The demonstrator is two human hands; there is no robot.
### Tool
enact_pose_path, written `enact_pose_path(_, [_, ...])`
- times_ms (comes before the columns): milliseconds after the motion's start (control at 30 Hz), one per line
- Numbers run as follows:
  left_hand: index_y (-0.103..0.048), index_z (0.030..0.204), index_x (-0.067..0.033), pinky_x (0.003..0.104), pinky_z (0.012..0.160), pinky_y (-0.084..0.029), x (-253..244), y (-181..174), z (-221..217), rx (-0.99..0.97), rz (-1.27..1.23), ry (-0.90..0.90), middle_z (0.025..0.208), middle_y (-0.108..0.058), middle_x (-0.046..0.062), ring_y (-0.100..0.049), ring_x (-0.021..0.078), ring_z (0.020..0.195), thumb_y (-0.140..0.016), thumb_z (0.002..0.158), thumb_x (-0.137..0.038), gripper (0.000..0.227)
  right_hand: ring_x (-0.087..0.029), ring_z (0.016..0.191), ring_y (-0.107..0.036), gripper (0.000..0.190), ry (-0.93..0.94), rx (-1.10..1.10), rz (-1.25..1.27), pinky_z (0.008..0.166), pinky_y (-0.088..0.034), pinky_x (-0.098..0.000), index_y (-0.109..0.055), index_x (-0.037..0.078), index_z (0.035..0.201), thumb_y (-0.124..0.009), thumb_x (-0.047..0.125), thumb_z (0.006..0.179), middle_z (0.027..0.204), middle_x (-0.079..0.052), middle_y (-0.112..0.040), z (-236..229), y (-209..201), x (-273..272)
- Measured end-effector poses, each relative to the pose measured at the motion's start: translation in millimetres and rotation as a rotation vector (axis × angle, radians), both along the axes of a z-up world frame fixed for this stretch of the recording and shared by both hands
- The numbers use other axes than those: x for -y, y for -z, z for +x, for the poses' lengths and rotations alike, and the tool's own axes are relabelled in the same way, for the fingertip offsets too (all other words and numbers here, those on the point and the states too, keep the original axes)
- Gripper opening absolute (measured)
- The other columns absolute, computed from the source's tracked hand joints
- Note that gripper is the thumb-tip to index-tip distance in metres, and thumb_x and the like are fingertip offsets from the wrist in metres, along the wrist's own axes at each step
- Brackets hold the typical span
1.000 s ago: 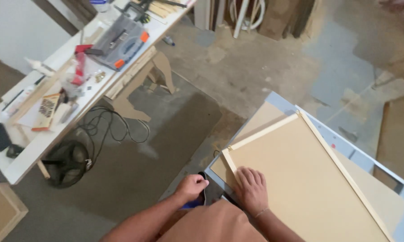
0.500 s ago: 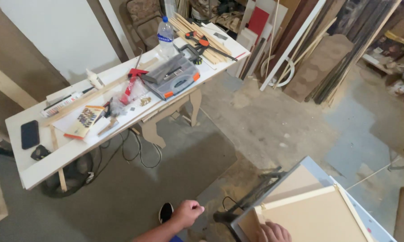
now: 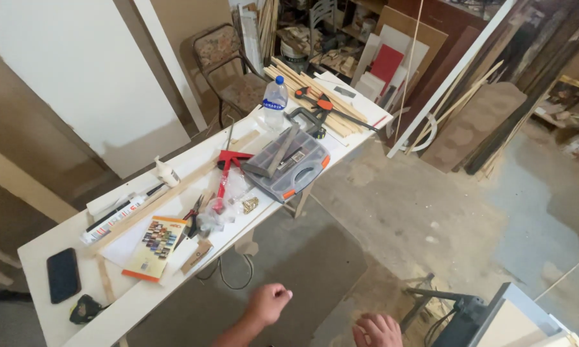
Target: Assembling wooden frames by attaching hardware components like metal clips.
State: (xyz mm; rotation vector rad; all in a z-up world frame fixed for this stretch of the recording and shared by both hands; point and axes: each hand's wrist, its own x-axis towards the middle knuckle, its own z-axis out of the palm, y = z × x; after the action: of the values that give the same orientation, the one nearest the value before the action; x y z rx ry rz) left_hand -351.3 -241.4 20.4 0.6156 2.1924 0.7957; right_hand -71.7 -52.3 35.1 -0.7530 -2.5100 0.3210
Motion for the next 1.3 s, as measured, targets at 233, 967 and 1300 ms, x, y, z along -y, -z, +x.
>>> enact_pose_path(233, [-0.071,0.077,-0.0223,0.042,0.063,-0.043,-39,-58,-86,-0.139,0.051,-0.049,0.063,-0.066,0.001,-0.065,0.0212,0.064,-0.065,0.09,-0.048,0.029,-0.025,0.089,-0.063,0.014,-0.321,0.129,-0.147,0.078,-0.048,-0.0407,-0.077,0.02,0.096,-0.07,0.031,0.091,0.101,0.003,-0.072,-145,-52,-56])
enact_pose_path(967, [-0.08,0.093,-0.0143,0.051,0.103,-0.044,-224,-78,-301,-0.681,-0.382,-0.011,0.098,-0.075,0.01,-0.066,0.0324,0.109,-0.074,0.069,-0.051,0.044,-0.02,0.074,-0.067,0.014,-0.989,0.222,0.463,0.063,-0.056,-0.033,-0.059,0.02,0.086,-0.069,0.031,0.087,0.085,0.002,-0.056,-523,-25,-290])
enact_pose_path(1300, [-0.076,0.104,-0.0202,0.056,0.116,-0.036,-160,-111,-358,-0.616,-0.558,0.07,0.108,-0.077,0.008,-0.068,0.0309,0.115,-0.068,0.082,-0.057,0.044,-0.028,0.103,-0.074,0.029,-0.33,0.806,-0.053,0.091,-0.059,-0.0442,-0.058,0.03,0.119,-0.048,0.05,0.1,0.109,-0.001,-0.069,-504,-19,-416])
